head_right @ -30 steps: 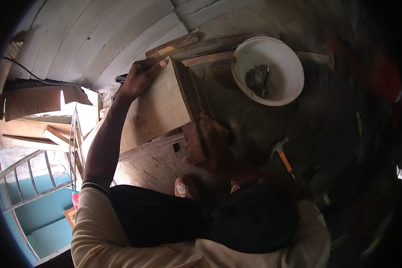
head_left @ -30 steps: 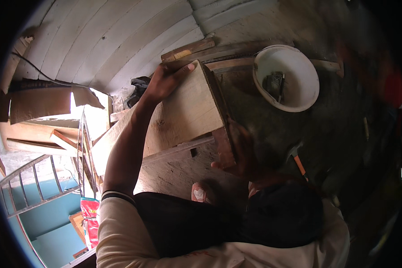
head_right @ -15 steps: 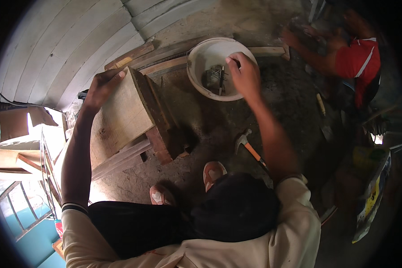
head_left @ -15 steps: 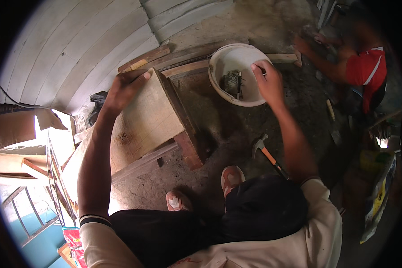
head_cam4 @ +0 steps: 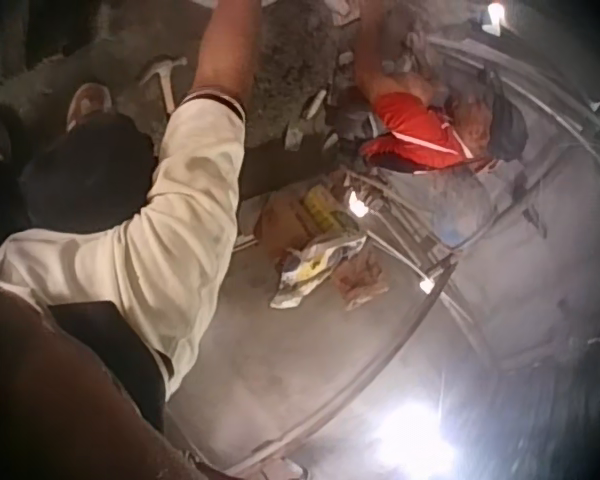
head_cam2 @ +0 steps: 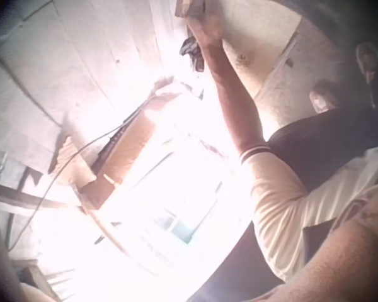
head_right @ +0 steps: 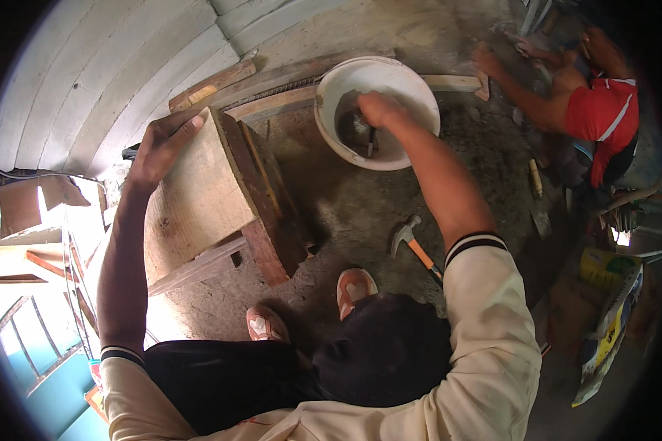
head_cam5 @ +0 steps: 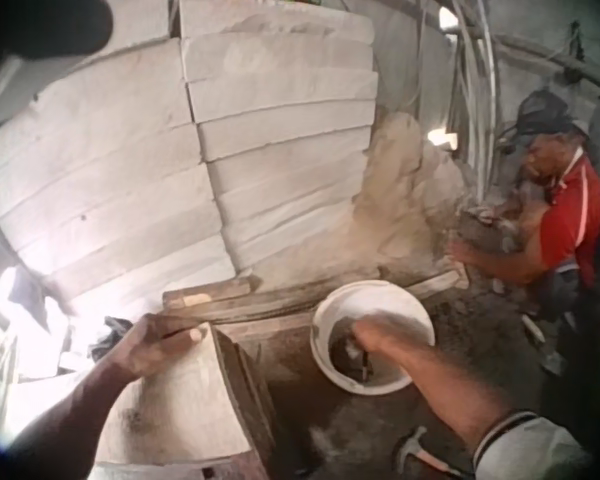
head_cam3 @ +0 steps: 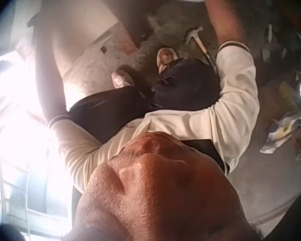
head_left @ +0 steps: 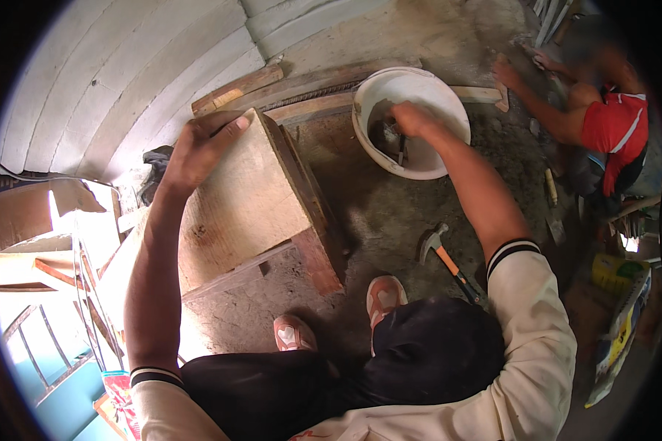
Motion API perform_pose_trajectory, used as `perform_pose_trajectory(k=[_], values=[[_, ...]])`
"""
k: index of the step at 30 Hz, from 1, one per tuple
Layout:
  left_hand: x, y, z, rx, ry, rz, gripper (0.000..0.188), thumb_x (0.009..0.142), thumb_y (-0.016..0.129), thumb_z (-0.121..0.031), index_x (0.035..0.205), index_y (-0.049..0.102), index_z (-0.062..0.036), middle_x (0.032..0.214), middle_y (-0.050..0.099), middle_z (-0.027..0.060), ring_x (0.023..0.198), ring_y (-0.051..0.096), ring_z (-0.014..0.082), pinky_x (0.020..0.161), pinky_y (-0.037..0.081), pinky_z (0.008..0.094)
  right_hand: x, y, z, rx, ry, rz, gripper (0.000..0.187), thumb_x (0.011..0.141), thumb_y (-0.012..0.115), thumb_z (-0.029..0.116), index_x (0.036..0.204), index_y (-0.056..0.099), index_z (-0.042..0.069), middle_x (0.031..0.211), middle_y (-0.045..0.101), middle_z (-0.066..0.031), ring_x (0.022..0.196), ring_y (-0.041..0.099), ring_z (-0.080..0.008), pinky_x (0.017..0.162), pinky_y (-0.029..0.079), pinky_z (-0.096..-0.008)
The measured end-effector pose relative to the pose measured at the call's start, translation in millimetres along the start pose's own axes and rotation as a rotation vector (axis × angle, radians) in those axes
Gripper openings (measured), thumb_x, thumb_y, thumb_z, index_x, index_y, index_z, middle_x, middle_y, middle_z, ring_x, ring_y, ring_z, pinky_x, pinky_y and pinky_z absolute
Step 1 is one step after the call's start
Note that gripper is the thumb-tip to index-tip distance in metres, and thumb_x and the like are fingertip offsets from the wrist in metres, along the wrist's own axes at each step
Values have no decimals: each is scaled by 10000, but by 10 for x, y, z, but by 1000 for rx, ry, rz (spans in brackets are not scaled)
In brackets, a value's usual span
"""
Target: The person assembles a wooden structure by positioning planks, hammering nails, and sawing wood. They handle planks, nails, a hammer, and a saw, working on the floor in a cluttered workshop.
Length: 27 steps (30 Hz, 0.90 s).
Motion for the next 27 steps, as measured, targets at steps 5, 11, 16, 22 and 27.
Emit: perform_pose_trajectory(k=[5,11,16,22,27], values=[[6,11,23,15,-30,13,494,1074,682,-416,1307,736,17,1160,770,116,1110,647,168,1050,489,334,-551,-935,787,313,125,-539,207,998,673,195,1068,747,15,1009,787,-196,958,761,-386,867,593,-496],[14,-8,-8,103,91,0,517,1079,665,-438,1308,736,21,1163,779,144,1089,680,201,1024,521,361,-867,132,1896,1076,92,136,227,1030,652,210,1124,678,4,898,761,-194,830,771,-315,769,587,-477],[-18,-5,-25,114,72,-2,531,1081,656,-447,1329,730,17,1171,786,158,1091,698,222,1005,536,374,-136,1182,1600,405,128,-551,331,1033,673,334,1145,653,24,957,761,-202,872,756,-411,816,570,-533],[-10,-44,106,149,-119,-13,534,1120,590,-452,1338,709,21,1105,773,138,1044,654,182,963,508,318,335,1518,1352,385,303,-303,374,991,708,357,1048,716,-12,921,758,-223,875,752,-451,865,551,-582],[-44,-65,126,-51,97,-201,519,1110,621,-422,1394,678,9,1248,749,150,1189,660,195,1052,492,331,7,1419,1499,223,-62,-455,275,937,731,258,1017,708,-4,943,744,-238,905,733,-452,872,552,-564]])
Point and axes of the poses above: each hand's wrist, its own x-axis towards the middle knuckle, its own y-axis out of the palm, z = x × y, the point moved 3 cm from there along x, towards the middle knuckle
